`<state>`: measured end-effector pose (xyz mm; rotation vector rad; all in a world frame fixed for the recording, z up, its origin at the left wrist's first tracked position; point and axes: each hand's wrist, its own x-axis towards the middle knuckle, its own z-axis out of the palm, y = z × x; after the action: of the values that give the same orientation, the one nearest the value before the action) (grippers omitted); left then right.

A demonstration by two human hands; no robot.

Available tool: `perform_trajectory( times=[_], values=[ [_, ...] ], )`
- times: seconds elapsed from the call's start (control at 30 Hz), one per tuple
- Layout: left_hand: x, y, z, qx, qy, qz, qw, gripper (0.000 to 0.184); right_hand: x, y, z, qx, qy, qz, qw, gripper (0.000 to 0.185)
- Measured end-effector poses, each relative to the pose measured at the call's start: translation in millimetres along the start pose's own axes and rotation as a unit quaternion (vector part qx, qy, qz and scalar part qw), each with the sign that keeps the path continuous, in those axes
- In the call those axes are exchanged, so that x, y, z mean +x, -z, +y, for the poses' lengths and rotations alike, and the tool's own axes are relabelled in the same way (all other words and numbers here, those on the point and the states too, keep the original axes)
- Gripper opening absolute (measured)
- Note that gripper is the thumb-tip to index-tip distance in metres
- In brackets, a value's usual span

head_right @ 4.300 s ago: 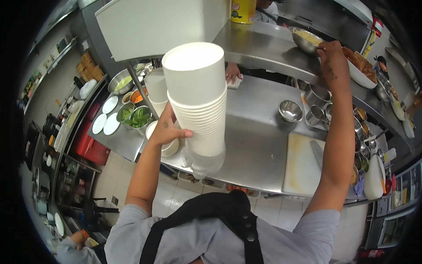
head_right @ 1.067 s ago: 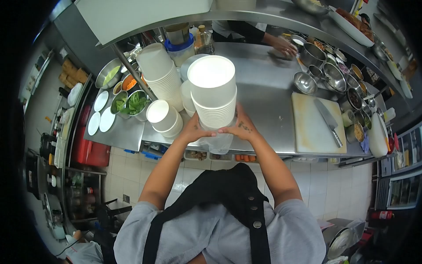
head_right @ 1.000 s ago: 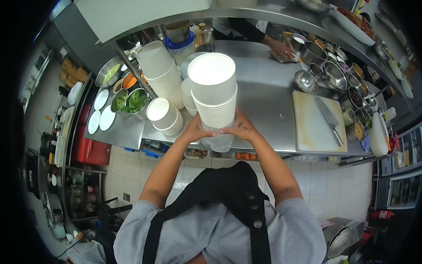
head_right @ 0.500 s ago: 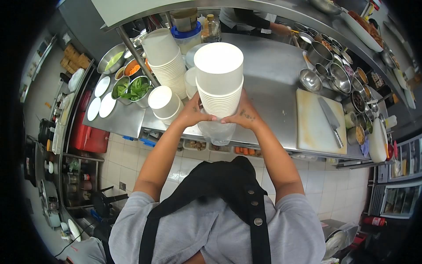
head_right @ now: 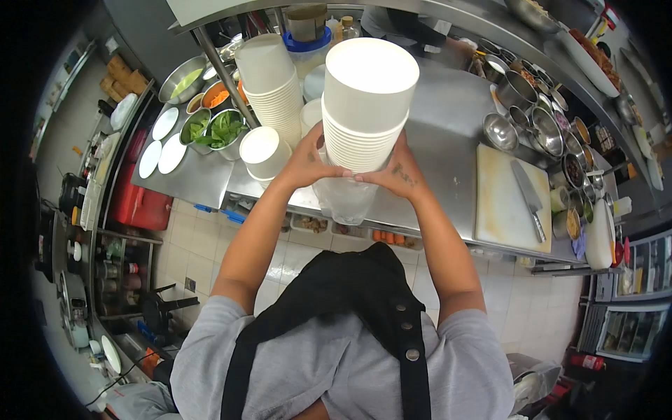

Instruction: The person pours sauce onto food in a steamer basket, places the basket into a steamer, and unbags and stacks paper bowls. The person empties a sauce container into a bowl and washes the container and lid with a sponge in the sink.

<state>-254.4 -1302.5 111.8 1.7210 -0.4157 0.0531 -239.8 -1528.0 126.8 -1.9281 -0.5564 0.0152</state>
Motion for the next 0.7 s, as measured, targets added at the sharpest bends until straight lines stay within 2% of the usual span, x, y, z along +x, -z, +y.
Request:
perform_trajectory(
  times=[0.23, 0.33, 0.43, 0.53, 0.63, 0.7],
  values=[
    [3, 1, 18, -0.014, -0.013, 0.018, 1.0, 0.117, 5, 5, -10, 0.007, 0.02, 0.028, 0.999, 0.126],
    [7, 5, 41, -0.022, -0.032, 0.011, 0.999, 0.117, 7, 16, -29, -0.034, 0.032, 0.039, 0.998, 0.126],
    [4, -4, 84, -0.058, -0.096, 0.037, 0.993, 0.109, -2, 29, -57, 0.008, 0.08, 0.082, 0.993, 0.121],
    [8, -14, 124, -0.034, -0.172, 0.039, 0.984, 0.108, -21, 56, -108, 0.038, 0.087, 0.122, 0.988, 0.109],
    [33, -24, 162, -0.002, -0.273, 0.042, 0.961, 0.102, -26, 84, -157, 0.084, 0.134, 0.183, 0.97, 0.096],
    [62, -33, 183, -0.01, -0.323, 0.054, 0.945, 0.099, -16, 112, -181, 0.056, 0.173, 0.202, 0.962, 0.092]
  ],
)
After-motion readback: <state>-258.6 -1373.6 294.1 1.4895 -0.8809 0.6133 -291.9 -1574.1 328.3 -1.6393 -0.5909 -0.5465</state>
